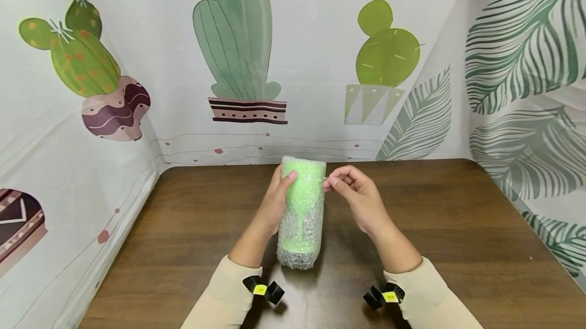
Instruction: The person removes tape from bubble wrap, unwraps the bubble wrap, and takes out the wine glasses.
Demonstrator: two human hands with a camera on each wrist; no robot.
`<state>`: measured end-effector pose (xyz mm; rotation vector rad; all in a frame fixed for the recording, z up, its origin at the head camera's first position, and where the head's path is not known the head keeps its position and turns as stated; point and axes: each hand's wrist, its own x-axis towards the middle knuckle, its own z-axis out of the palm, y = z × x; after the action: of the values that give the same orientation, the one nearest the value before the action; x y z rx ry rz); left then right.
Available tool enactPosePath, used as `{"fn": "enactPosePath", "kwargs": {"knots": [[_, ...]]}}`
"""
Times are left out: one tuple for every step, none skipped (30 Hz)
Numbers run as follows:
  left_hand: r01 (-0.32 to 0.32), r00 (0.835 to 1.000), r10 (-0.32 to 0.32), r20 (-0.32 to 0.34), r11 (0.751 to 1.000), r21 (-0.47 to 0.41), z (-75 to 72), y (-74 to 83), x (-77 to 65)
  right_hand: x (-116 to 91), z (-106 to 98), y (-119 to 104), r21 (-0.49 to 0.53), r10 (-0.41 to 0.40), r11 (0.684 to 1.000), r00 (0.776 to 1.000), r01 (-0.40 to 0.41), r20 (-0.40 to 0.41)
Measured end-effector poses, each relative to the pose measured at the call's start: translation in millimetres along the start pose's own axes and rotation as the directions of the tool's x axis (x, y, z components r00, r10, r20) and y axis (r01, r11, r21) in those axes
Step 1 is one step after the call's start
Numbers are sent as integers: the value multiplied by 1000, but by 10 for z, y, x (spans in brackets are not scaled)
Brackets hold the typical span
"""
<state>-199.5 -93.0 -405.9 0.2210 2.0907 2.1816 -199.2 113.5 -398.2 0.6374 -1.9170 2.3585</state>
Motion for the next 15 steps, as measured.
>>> {"fn": "enactPosePath", "kwargs": {"knots": [[-3, 1000, 3, -1, 1000, -1, 2, 0, 2, 1, -1, -2, -9, 2, 1000, 1000, -2, -7], [-8, 1000, 8, 1, 1000, -1, 2, -3, 7, 2, -2, -5, -16, 3, 1000, 1000, -3, -12], [-12, 1000, 12, 3, 1000, -4, 3, -5, 12, 3, -3, -7, -20, 5, 1000, 1000, -5, -16], [-17, 1000, 17, 6, 1000, -7, 3, -8, 17, 3, -4, -9, -21, 7, 1000, 1000, -7, -18], [-18, 1000, 18, 6, 1000, -8, 2, -10, 18, 3, -4, -10, -17, 8, 1000, 1000, -8, -19], [-15, 1000, 15, 5, 1000, -11, 0, -12, 16, 3, -5, -12, -9, 9, 1000, 1000, -10, -18], [-10, 1000, 10, 4, 1000, -12, -1, -11, 10, 2, -6, -13, 0, 10, 1000, 1000, -10, -17], [-5, 1000, 5, 5, 1000, -13, -5, -16, 10, 1, -6, -13, 11, 11, 1000, 1000, -11, -16], [-2, 1000, 2, 7, 1000, -15, -7, -17, 7, -1, -7, -14, 22, 13, 1000, 1000, -12, -14], [2, 1000, -2, 6, 1000, -16, -10, -16, 1, -1, -7, -15, 32, 13, 999, 1000, -12, -12], [4, 1000, -4, 6, 1000, -15, -13, -16, -4, -2, -8, -15, 43, 11, 999, 1000, -11, -9], [3, 1000, -2, 7, 1000, -15, -16, -17, -5, -2, -8, -16, 49, 11, 999, 1000, -10, -9], [-1, 1000, 1, 10, 1000, -16, -18, -18, -4, -1, -8, -18, 53, 10, 999, 1000, -9, -9], [-5, 1000, 5, 13, 1000, -17, -20, -20, -2, -1, -8, -20, 55, 10, 998, 1000, -9, -9], [-8, 1000, 8, 13, 1000, -18, -21, -19, -3, 0, -8, -23, 57, 10, 998, 1000, -10, -9]]}}
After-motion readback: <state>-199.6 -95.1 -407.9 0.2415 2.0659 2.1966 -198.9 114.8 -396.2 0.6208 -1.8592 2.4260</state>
